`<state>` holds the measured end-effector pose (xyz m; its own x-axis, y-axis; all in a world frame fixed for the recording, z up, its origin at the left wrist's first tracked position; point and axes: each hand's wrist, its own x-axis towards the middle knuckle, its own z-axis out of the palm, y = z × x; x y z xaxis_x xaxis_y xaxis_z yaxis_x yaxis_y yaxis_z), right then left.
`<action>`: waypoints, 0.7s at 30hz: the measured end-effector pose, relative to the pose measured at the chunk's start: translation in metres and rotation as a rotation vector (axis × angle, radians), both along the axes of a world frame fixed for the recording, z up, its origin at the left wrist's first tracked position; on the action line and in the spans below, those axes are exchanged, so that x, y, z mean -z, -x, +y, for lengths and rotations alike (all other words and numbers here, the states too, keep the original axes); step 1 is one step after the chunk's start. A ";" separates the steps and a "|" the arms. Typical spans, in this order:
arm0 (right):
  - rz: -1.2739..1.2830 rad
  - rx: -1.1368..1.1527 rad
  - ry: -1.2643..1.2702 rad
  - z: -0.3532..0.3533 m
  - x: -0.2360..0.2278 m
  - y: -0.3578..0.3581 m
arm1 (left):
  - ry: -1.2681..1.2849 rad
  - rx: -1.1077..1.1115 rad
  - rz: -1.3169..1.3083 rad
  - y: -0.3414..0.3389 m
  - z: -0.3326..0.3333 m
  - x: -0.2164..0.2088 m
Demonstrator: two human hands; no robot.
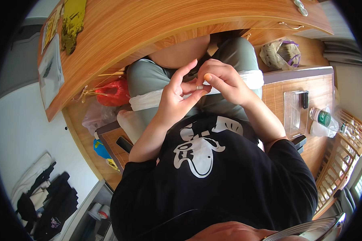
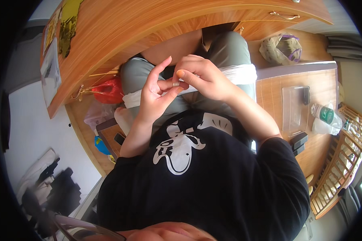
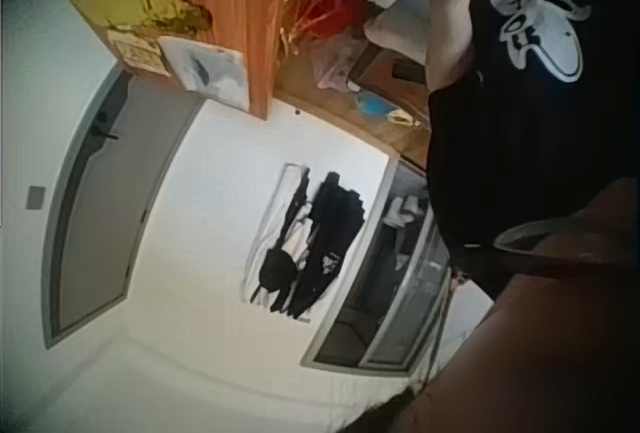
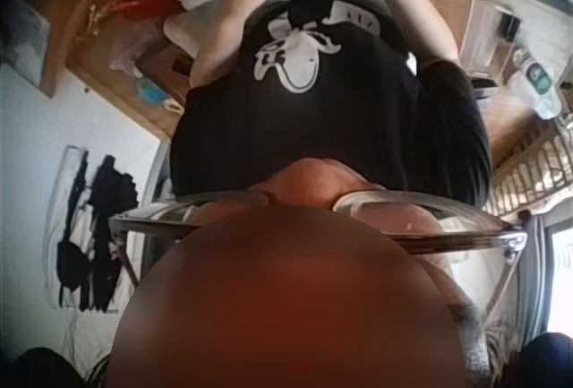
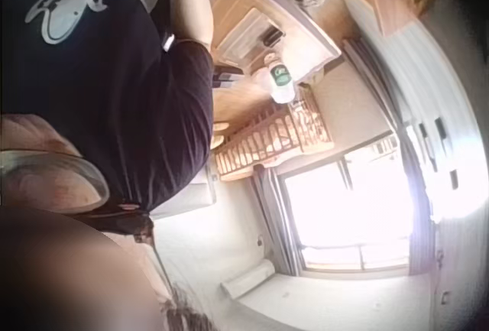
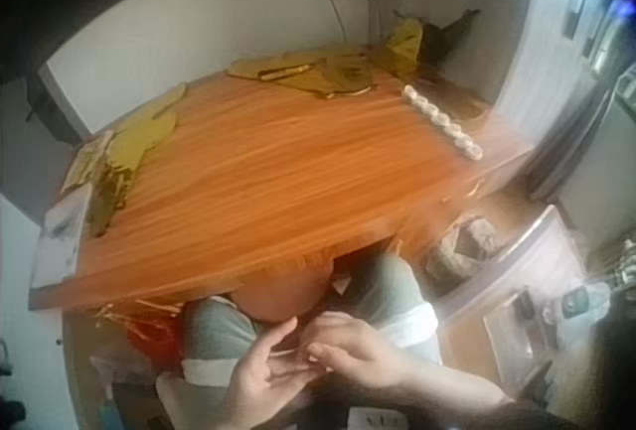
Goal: The recorder winds white string around their legs and attaches small white plastic rings to the string while sitting at a desk.
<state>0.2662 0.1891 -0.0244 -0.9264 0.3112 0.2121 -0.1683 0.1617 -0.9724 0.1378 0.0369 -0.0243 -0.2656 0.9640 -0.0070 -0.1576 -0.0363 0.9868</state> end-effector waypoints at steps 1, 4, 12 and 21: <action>-0.004 -0.023 -0.040 0.002 -0.002 0.001 | 0.002 0.015 -0.021 -0.001 0.000 -0.001; -0.008 -0.057 -0.112 0.004 -0.001 0.002 | 0.019 0.031 -0.008 -0.002 0.000 -0.002; 0.048 -0.085 -0.197 0.003 -0.001 0.008 | -0.001 0.059 0.033 -0.005 0.000 0.001; 0.076 -0.131 -0.139 0.004 0.001 0.008 | 0.003 0.064 -0.042 -0.002 0.001 -0.001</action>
